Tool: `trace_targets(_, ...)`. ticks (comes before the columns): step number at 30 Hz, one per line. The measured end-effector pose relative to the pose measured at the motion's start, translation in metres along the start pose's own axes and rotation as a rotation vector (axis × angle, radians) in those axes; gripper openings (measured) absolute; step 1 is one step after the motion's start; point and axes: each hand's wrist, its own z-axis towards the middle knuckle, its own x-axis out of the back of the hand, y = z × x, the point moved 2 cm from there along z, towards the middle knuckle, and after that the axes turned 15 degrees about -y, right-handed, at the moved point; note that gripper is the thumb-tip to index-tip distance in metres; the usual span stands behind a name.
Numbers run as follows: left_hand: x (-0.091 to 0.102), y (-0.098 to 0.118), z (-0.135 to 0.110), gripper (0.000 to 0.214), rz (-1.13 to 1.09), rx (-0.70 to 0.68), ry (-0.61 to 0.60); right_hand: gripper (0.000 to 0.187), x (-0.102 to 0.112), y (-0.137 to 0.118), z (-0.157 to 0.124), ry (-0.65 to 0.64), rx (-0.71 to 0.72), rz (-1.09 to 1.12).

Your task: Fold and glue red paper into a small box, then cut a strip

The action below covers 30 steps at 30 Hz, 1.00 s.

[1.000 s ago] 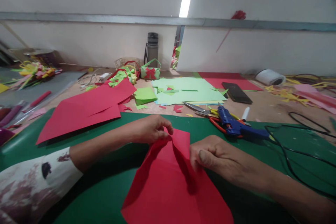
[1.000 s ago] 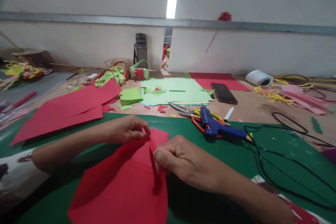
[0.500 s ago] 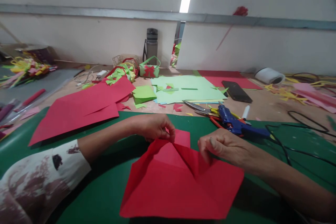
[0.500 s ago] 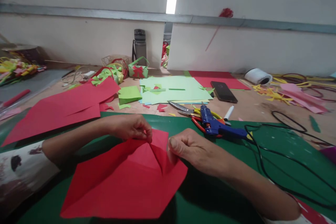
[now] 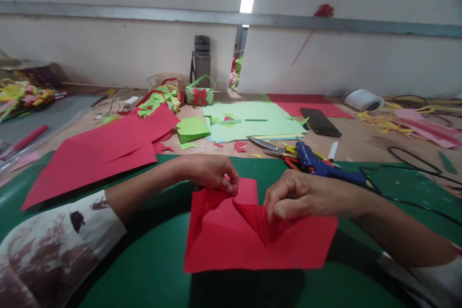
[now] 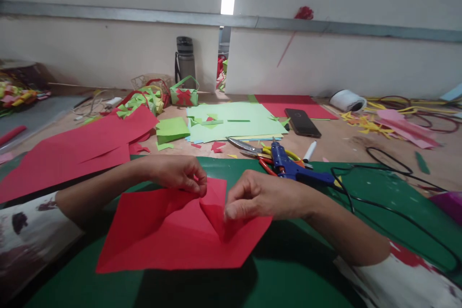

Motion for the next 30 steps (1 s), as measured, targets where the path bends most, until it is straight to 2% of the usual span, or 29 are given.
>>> trace_targets(2,0.0,0.0,0.0,0.014,0.002,0.001,-0.006,0.034,0.002,-0.005,0.003,-0.072,0.013,-0.033)
trace_targets(5,-0.002,-0.001,0.0,0.018,-0.011,0.017,-0.033,0.037,0.004,-0.006,0.01,-0.119,-0.011,-0.128)
trace_targets(7,-0.003,-0.002,0.0,0.019,-0.015,0.021,-0.048,0.043,0.007,-0.001,0.016,-0.091,-0.05,-0.126)
trace_targets(10,-0.002,-0.003,0.002,0.017,0.008,0.003,-0.032,0.05,0.012,0.012,0.021,-0.018,-0.114,-0.002)
trace_targets(15,0.0,-0.002,0.002,0.015,0.04,-0.015,-0.004,0.046,0.014,0.023,0.023,0.099,-0.148,0.088)
trace_targets(27,0.0,0.004,0.005,0.012,0.002,0.068,-0.041,0.036,0.007,0.025,0.024,0.115,-0.187,0.059)
trace_targets(30,-0.001,0.007,0.008,0.019,-0.003,0.109,-0.022,0.033,0.006,0.021,0.024,0.1,-0.175,0.098)
